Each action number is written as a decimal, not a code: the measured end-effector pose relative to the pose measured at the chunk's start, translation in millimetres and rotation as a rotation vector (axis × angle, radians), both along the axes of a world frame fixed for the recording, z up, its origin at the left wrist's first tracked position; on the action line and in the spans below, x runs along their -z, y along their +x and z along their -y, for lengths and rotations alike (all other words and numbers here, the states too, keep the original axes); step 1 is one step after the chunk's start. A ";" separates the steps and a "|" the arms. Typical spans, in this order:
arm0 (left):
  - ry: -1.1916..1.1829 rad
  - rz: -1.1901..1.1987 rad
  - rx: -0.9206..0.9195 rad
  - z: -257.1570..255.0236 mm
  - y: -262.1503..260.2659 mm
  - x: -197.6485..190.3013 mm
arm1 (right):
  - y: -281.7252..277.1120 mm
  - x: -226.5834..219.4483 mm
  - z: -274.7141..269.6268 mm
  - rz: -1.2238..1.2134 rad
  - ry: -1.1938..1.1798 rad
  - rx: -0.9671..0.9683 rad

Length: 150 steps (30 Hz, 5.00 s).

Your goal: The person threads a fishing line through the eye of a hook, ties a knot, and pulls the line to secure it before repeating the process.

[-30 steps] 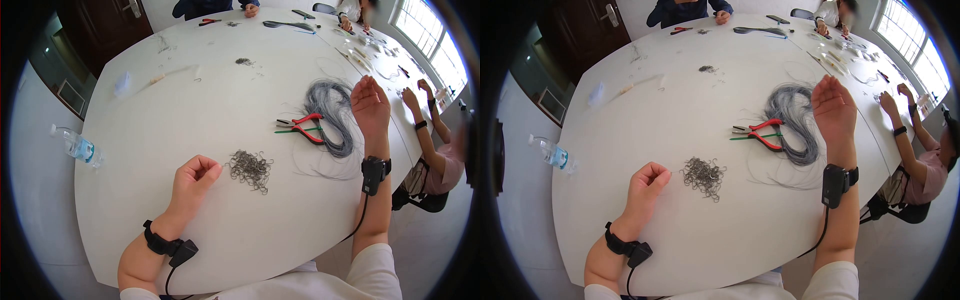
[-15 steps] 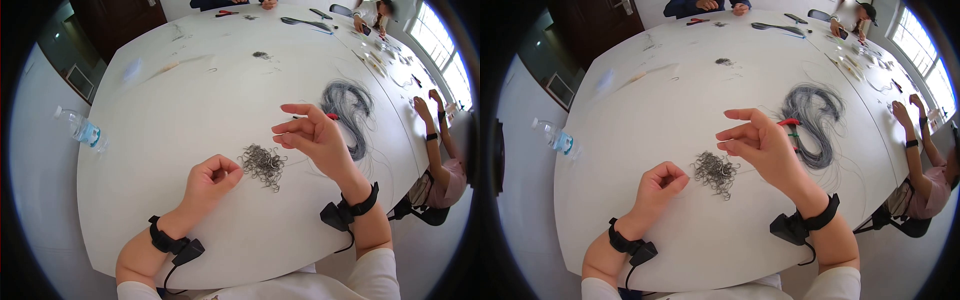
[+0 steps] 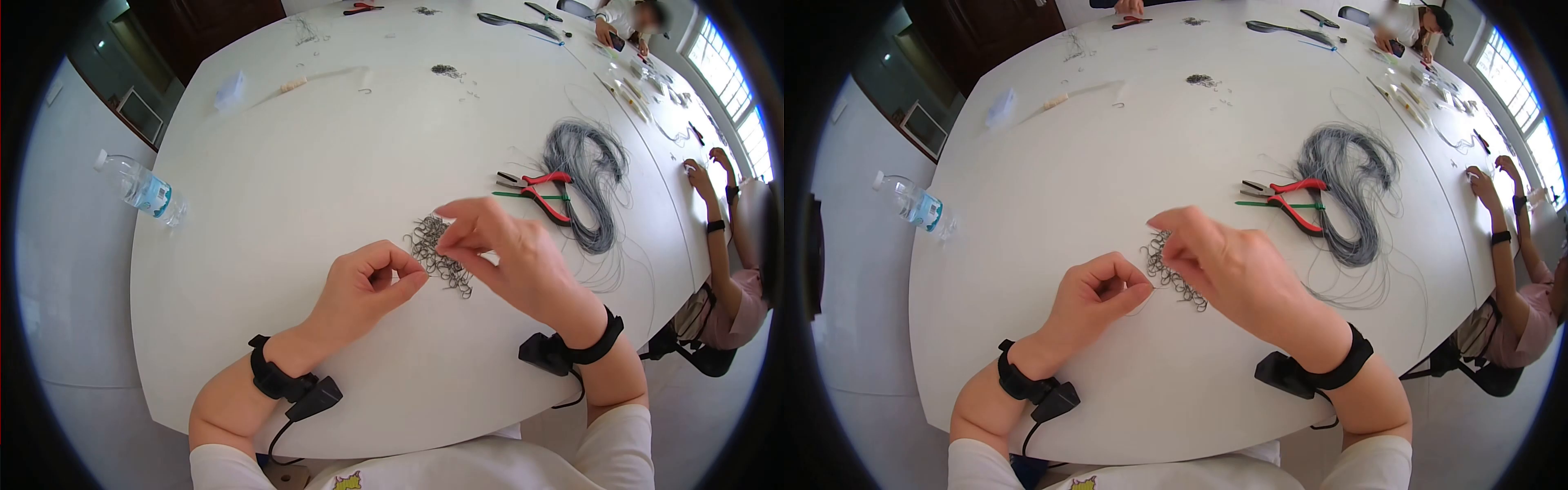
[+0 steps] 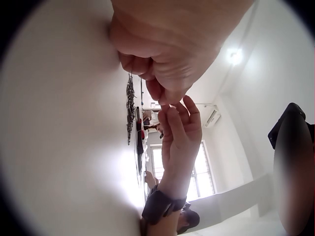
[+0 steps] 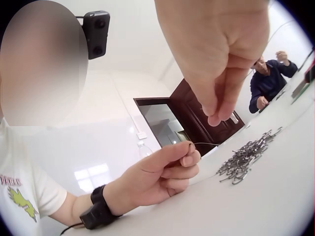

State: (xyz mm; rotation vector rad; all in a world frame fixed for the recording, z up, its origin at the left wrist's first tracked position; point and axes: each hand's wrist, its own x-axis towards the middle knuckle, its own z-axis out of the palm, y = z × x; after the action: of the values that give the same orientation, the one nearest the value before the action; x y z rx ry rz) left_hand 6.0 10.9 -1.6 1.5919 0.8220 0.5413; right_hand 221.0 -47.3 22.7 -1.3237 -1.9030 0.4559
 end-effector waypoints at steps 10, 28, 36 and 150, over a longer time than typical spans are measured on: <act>0.111 -0.030 0.039 -1.1 0.0 2.2 | -5.2 8.7 -0.6 0.137 0.173 -0.019; 0.145 -0.068 0.038 -0.8 1.1 0.2 | -8.2 7.3 1.9 0.183 0.221 -0.060; 0.172 -0.042 0.034 -0.7 1.8 2.4 | -6.6 1.8 5.1 0.249 0.088 -0.086; 0.023 -0.040 0.008 -4.1 -0.5 1.0 | 0.0 11.6 -3.9 -0.122 -0.054 -0.060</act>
State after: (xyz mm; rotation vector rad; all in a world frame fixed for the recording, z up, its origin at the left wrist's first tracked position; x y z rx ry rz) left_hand 5.5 15.1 -2.7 1.6307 0.8419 0.5160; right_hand 221.1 -43.4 11.1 -1.2464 -1.8447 0.6085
